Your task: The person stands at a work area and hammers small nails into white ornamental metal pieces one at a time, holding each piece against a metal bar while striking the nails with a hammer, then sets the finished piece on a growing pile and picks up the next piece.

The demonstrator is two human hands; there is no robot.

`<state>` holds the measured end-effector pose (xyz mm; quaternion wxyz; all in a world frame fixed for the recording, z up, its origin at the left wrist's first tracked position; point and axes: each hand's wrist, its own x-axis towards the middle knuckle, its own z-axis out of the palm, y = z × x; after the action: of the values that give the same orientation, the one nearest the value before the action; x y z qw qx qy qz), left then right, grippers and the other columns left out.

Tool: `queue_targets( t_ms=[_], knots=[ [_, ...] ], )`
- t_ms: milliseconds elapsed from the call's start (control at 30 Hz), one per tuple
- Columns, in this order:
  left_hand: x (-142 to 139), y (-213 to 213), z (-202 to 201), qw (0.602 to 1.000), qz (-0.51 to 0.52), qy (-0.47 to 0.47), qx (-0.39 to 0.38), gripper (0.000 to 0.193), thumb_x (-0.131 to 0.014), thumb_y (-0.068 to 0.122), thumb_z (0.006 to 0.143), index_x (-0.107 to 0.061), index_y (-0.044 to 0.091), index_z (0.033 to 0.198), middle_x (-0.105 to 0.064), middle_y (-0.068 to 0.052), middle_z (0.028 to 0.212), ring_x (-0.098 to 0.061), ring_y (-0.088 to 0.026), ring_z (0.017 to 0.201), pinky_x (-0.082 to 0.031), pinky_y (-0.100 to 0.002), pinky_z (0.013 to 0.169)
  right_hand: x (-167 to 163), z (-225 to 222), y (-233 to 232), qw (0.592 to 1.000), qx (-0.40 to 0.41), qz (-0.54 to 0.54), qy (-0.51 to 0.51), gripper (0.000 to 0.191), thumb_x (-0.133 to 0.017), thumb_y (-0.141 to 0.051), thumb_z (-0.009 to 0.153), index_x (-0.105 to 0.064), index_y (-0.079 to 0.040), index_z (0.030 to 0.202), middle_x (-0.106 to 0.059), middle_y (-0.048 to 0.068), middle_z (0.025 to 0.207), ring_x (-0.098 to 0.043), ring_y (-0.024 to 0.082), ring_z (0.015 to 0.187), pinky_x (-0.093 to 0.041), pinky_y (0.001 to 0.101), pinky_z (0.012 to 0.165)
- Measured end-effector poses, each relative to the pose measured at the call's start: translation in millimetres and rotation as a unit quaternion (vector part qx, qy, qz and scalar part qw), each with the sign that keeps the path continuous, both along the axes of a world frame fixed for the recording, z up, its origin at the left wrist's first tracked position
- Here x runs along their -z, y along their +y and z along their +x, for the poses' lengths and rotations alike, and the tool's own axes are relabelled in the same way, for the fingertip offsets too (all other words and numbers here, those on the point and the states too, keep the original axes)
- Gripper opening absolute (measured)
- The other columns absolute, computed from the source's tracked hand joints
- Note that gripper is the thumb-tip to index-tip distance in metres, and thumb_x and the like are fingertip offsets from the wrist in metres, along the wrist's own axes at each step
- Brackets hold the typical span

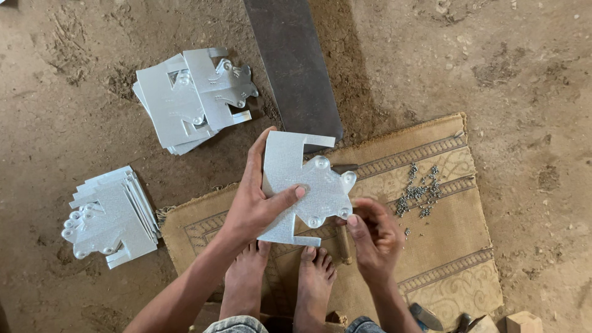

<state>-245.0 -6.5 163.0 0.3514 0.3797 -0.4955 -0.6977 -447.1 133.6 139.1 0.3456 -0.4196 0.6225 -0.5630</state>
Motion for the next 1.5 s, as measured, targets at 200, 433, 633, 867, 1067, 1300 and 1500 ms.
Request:
queue_targets(
  t_ms=[200,433,633,867,1067,1300,1500],
  knots=[
    [-9.0,3.6,1.3,0.999,-0.043,0.003,-0.005,0.101,-0.078,0.02,0.088,-0.011,0.008,0.163,-0.033,-0.023,0.159,-0.045,-0.035,0.145,-0.048,-0.05,0.116,0.0,12.2,0.4,0.975,0.036,0.007,-0.221,0.03,-0.058,-0.001,0.102,-0.06,0.009,0.13,-0.072,0.014,0.093,-0.073,0.019,0.087,-0.065,0.0386,0.081],
    [-8.5,15.2,4.7,0.991,-0.126,-0.037,0.01,0.089,-0.076,0.01,0.09,-0.022,0.008,0.161,-0.05,-0.026,0.148,-0.059,-0.036,0.135,-0.055,-0.048,0.106,10.0,3.5,-1.0,0.969,-0.025,0.09,-0.23,0.024,-0.056,-0.007,0.105,-0.063,0.01,0.12,-0.07,0.012,0.085,-0.072,0.021,0.079,-0.064,0.0385,0.077],
    [7.8,27.4,-1.6,0.963,-0.256,-0.085,0.01,0.083,-0.074,0.009,0.091,-0.026,0.013,0.158,-0.067,-0.028,0.135,-0.078,-0.04,0.107,-0.065,-0.048,0.092,43.4,11.7,0.3,0.977,-0.023,0.067,-0.201,0.015,-0.056,-0.009,0.109,-0.062,0.005,0.109,-0.062,0.006,0.083,-0.069,0.019,0.084,-0.06,0.0351,0.083],
    [62.4,-11.5,-7.6,0.992,-0.067,-0.102,-0.029,0.108,-0.08,0.003,0.079,-0.01,0.012,0.16,-0.023,-0.026,0.164,-0.045,-0.039,0.14,-0.059,-0.047,0.094,94.5,-71.1,11.8,0.92,0.062,0.247,0.298,0.011,-0.062,-0.015,0.102,-0.068,-0.008,0.108,-0.072,0.004,0.091,-0.068,0.017,0.075,-0.055,0.032,0.064],
    [96.8,-47.3,-13.2,0.996,-0.053,-0.037,-0.069,0.101,-0.08,-0.003,0.085,-0.018,0.01,0.164,-0.027,-0.02,0.168,-0.039,-0.032,0.148,-0.04,-0.042,0.119,142.4,-161.5,34.9,0.801,0.141,0.256,0.522,0.018,-0.068,-0.031,0.101,-0.071,-0.014,0.106,-0.067,0.008,0.105,-0.064,0.031,0.097,-0.047,0.0494,0.084],
    [114.7,-52.9,-21.6,0.996,-0.022,-0.028,-0.077,0.101,-0.078,0.005,0.084,-0.016,0.011,0.164,-0.031,-0.019,0.165,-0.04,-0.028,0.149,-0.039,-0.04,0.12,178.3,-185.4,52.9,0.757,0.13,0.343,0.541,0.019,-0.07,-0.035,0.103,-0.073,-0.017,0.107,-0.071,0.0,0.1,-0.062,0.017,0.085,-0.038,0.0419,0.084],
    [125.9,-52.9,-18.7,0.991,-0.086,-0.082,-0.067,0.1,-0.079,0.01,0.086,-0.017,0.011,0.164,-0.028,-0.021,0.168,-0.035,-0.031,0.153,-0.033,-0.042,0.124,173.2,-203.5,63.1,0.781,0.133,0.306,0.529,0.01,-0.071,-0.022,0.102,-0.073,-0.014,0.108,-0.072,0.004,0.099,-0.063,0.016,0.081,-0.048,0.04,0.082]
  ],
)
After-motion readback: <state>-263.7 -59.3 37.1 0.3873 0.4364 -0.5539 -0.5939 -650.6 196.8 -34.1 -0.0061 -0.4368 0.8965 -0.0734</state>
